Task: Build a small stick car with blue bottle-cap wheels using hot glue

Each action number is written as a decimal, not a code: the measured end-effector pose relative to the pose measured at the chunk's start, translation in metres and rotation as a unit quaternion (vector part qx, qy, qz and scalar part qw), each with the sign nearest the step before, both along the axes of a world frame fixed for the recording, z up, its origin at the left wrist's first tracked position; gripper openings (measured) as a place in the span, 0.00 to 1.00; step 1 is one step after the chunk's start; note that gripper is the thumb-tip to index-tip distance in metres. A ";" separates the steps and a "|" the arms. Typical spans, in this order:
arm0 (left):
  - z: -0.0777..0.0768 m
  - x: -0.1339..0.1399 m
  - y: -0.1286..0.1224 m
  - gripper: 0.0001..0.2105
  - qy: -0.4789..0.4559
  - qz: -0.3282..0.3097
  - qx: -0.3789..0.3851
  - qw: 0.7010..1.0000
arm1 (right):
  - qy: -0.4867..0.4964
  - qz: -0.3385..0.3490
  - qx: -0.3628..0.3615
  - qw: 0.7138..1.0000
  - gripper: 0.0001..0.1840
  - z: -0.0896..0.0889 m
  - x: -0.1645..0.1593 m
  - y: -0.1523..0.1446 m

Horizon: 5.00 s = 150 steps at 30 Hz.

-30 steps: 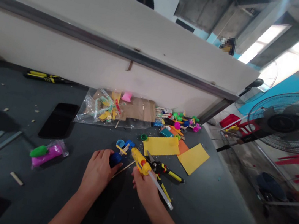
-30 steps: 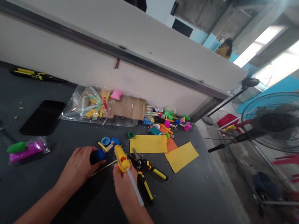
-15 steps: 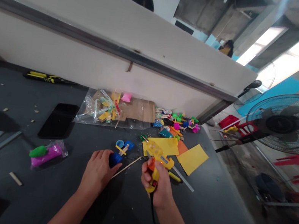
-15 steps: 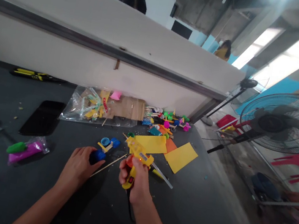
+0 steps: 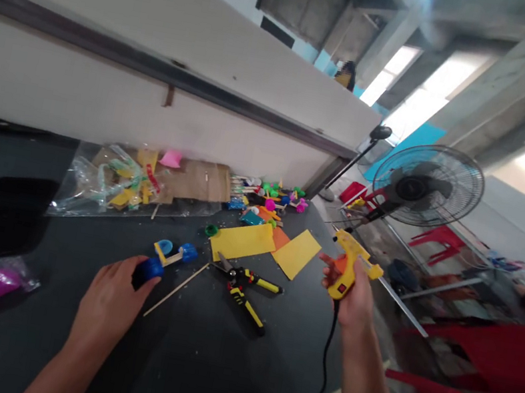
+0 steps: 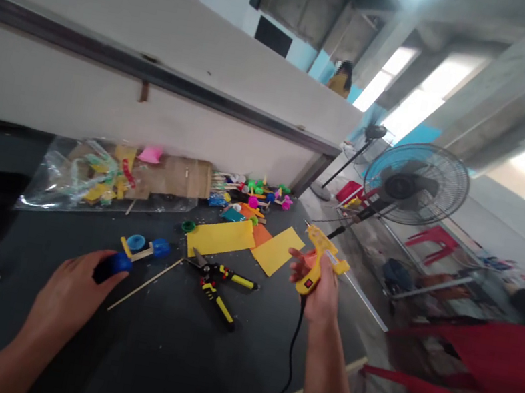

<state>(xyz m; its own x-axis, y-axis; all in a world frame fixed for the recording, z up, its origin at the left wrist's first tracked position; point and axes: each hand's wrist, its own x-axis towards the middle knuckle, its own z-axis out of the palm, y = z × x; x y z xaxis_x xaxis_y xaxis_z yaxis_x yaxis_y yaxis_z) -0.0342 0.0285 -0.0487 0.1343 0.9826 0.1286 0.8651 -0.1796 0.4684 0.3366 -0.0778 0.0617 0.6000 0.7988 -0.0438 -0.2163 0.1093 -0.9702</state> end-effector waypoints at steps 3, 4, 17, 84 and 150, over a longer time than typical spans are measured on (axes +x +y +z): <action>0.001 -0.002 0.004 0.21 -0.010 -0.002 -0.024 1.000 | -0.255 -0.031 -0.147 0.955 0.19 -0.025 0.032 -0.008; 0.002 -0.003 0.004 0.21 -0.011 -0.003 -0.029 1.000 | -0.359 -0.026 -0.203 0.911 0.17 -0.036 0.040 -0.008; 0.000 -0.007 0.006 0.21 -0.019 -0.003 -0.011 1.000 | -0.685 0.112 -0.269 0.668 0.13 -0.090 0.060 0.003; -0.015 -0.010 0.002 0.22 -0.123 0.039 0.040 0.991 | -0.595 0.264 -0.012 0.759 0.09 -0.074 -0.147 0.132; 0.008 -0.007 -0.012 0.11 -0.085 0.008 0.027 0.996 | -0.709 0.254 -0.098 0.650 0.21 -0.070 -0.210 0.092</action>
<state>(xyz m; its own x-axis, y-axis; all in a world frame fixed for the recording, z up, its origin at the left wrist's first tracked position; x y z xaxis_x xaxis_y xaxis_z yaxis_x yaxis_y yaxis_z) -0.0416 0.0166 -0.0409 0.0901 0.9756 0.2001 0.7765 -0.1947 0.5993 0.1270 0.0138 -0.0079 -0.1915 0.9721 0.1357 0.9515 0.2178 -0.2174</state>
